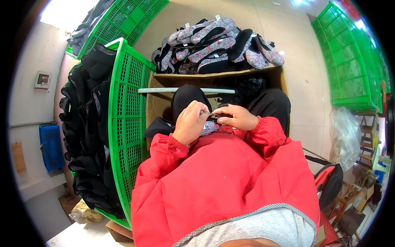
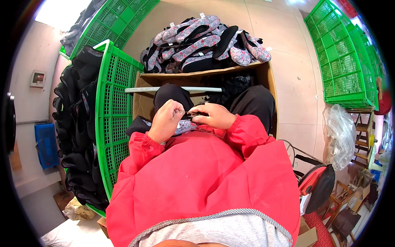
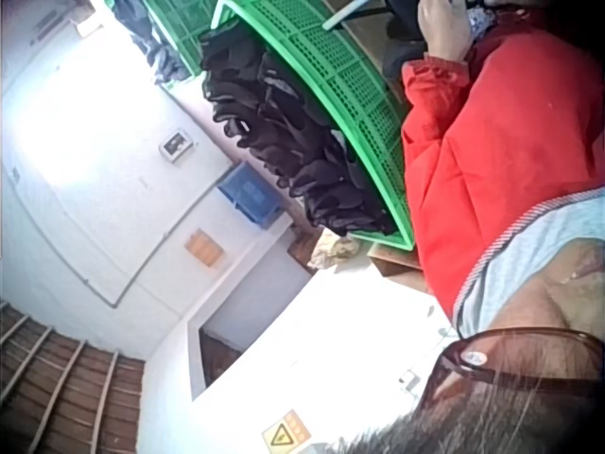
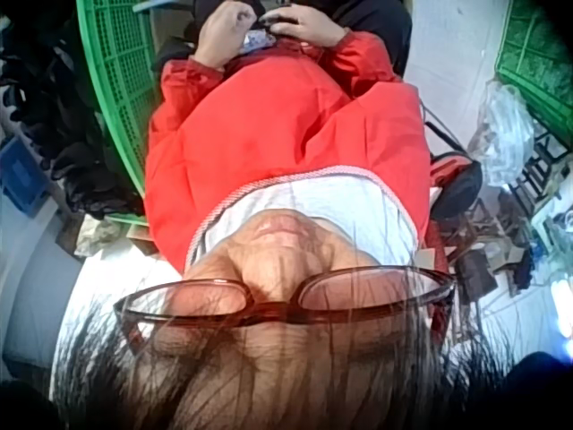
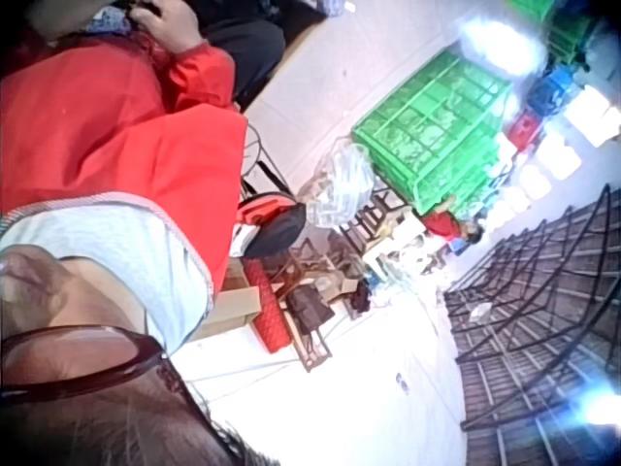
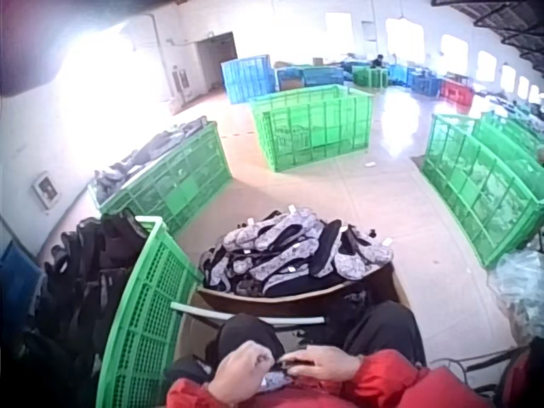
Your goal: The person sits on the floor and sews a small white tag onto the top of a black slipper using a needle and thread. They repeat this process for multiple slippers, picking each one from a green crate, stitching the tag, and placing the finished slipper into a cardboard box.
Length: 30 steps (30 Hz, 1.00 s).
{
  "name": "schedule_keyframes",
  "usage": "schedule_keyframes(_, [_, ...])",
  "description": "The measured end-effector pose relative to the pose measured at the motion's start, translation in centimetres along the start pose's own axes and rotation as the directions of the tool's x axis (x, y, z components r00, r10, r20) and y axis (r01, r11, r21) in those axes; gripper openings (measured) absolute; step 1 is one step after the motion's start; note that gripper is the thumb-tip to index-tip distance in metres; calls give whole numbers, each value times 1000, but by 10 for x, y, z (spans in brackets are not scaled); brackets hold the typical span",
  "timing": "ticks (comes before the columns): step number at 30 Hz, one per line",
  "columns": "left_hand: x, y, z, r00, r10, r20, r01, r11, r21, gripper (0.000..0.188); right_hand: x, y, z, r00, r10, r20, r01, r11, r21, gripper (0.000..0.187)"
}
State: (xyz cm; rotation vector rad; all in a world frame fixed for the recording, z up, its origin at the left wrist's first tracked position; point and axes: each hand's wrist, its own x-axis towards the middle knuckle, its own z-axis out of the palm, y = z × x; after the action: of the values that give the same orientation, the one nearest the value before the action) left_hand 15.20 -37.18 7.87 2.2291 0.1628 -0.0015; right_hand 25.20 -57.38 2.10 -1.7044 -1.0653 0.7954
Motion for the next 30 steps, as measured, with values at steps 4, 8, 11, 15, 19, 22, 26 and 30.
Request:
schedule_keyframes(4, [0,-2,0,1000,-10,14,10,1000,2,5,1,-2,1,1000,-5,-21,4,1000,-20,38])
schedule_keyframes(8, [1,1,-2,999,-38,32,38,999,-4,5,3,2,1,999,3,-36,-4,1000,-28,36])
schedule_keyframes(11, [1,0,-2,999,-39,33,39,999,-6,5,5,2,2,999,-8,-49,7,1000,-12,36])
schedule_keyframes(15, [2,-1,-1,999,-35,35,35,999,-9,6,6,4,3,999,4,-49,-5,1000,-12,34])
schedule_keyframes(19, [2,0,-1,999,-37,37,37,999,-10,6,8,2,2,998,-16,-60,17,1000,16,31])
schedule_keyframes(22, [2,0,0,998,-43,36,44,999,-7,6,9,7,2,999,-17,-42,17,1000,2,29])
schedule_keyframes(26, [2,-2,1,998,-56,-13,56,998,-28,7,11,10,2,999,-23,-47,30,986,161,30])
schedule_keyframes(30, [5,-4,6,978,-75,-194,57,993,-100,12,2,9,12,996,86,-21,-70,909,410,38])
